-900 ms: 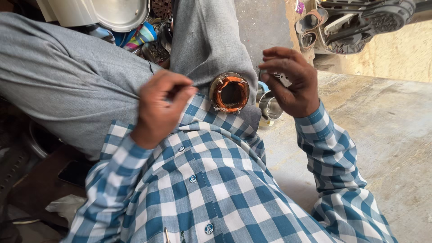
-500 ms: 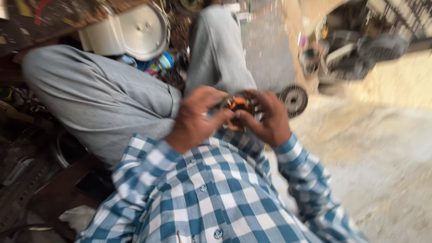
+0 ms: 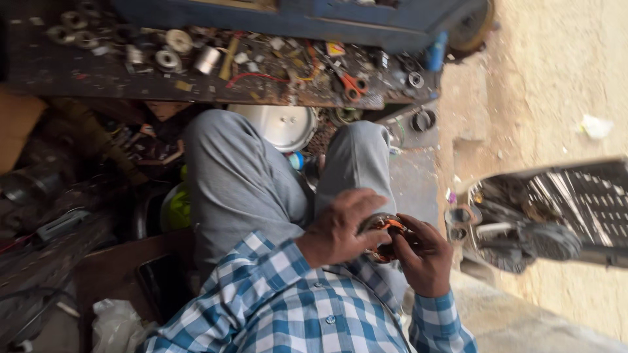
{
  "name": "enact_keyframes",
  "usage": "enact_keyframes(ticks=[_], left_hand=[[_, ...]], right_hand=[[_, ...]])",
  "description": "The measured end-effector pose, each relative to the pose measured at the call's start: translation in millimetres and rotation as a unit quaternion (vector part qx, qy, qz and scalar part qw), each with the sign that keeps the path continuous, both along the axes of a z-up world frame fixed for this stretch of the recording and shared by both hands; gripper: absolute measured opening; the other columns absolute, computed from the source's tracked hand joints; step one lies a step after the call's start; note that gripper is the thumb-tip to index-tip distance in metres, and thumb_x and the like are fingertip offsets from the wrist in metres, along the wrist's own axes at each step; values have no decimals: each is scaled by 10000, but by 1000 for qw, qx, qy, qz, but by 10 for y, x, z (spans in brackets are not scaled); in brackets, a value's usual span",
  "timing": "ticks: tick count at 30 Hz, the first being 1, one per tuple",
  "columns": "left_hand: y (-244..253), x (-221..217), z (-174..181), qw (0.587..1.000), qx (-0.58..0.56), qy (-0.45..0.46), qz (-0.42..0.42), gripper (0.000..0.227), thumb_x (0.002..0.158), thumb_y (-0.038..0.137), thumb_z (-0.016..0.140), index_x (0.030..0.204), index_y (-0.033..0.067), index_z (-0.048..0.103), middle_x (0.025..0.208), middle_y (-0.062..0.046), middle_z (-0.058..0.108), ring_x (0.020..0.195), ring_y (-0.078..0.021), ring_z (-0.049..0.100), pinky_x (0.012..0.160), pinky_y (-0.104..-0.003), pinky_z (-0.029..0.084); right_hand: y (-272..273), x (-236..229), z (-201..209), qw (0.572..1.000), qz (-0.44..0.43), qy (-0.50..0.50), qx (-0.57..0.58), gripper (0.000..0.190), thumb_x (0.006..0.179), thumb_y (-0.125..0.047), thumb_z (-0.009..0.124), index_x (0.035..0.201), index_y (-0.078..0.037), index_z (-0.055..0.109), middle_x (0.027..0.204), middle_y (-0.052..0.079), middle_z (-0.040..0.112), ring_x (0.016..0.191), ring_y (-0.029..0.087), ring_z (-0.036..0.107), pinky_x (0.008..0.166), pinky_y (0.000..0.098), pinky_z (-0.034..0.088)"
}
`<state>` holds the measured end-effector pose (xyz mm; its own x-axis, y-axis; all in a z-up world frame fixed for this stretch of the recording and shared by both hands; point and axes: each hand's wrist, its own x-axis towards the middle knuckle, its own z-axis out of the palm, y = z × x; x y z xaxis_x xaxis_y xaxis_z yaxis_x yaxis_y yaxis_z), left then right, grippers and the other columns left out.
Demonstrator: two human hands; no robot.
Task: The person sits on the floor and uses scissors to cut small strips of cardboard. They then insert these strips into the slots of a copper-wound electrical component, likely a motor stator, to insulate the windings.
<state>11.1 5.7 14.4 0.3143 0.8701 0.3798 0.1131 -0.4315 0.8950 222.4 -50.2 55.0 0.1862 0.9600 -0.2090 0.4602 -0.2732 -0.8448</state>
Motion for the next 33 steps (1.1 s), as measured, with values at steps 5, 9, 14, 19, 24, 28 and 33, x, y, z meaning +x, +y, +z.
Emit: enact_keyframes(ticks=[5, 9, 14, 19, 24, 28, 33], left_hand=[[306, -692, -412, 990, -103, -25, 88, 304, 887, 230, 802, 1110, 41, 720, 1138, -124, 714, 1049, -265, 720, 904, -377, 597], [480, -1219, -692, 963, -160, -144, 161, 156, 935, 114, 776, 1021, 35, 672, 1154, -121, 688, 964, -192, 723, 762, -289, 637], [905, -1527, -786, 963, -102, -20, 249, 163, 941, 80, 734, 1089, 26, 695, 1061, -119, 693, 878, -200, 731, 705, -301, 618], [1127, -1311, -777, 955, 11, 179, 238, 136, 865, 133, 789, 949, 74, 700, 985, -119, 698, 863, -327, 695, 714, -439, 564], [1150, -1274, -895, 953, -3, 209, 221, 134, 857, 161, 782, 929, 83, 702, 955, -109, 687, 865, -351, 675, 721, -470, 545], [1118, -1292, -919, 941, 5, 259, 216, 132, 845, 173, 791, 893, 85, 707, 931, -108, 686, 862, -348, 666, 722, -482, 530], [1129, -1275, -882, 942, 36, 252, 219, 125, 853, 168, 787, 884, 81, 702, 929, -102, 674, 872, -346, 654, 744, -487, 524]], right_hand=[[158, -32, -172, 998, 55, -15, -5, 370, 864, 39, 690, 1234, 45, 693, 1086, 141, 721, 937, 186, 770, 758, 283, 651], [89, 222, -155, 995, 75, 56, -22, 422, 864, 62, 661, 1285, 49, 672, 1125, 129, 708, 956, 174, 733, 797, 278, 613], [-84, 308, -205, 981, 165, 53, -90, 441, 809, 42, 695, 1248, 19, 672, 1097, 116, 735, 895, 167, 738, 750, 278, 627], [4, 213, -182, 969, 166, -39, -180, 421, 748, -6, 740, 1167, -31, 715, 1048, 86, 779, 854, 176, 834, 700, 298, 687], [-12, 191, -15, 953, 217, -124, -174, 435, 726, -72, 755, 1159, -47, 732, 990, 79, 740, 824, 185, 804, 689, 294, 659], [24, 132, 67, 956, 169, -88, -224, 483, 749, -135, 799, 1225, -82, 738, 970, 99, 697, 799, 216, 761, 671, 309, 679], [184, 116, 224, 966, 197, -111, -124, 538, 721, -227, 873, 1200, -56, 697, 1037, 126, 742, 879, 221, 781, 725, 343, 653]])
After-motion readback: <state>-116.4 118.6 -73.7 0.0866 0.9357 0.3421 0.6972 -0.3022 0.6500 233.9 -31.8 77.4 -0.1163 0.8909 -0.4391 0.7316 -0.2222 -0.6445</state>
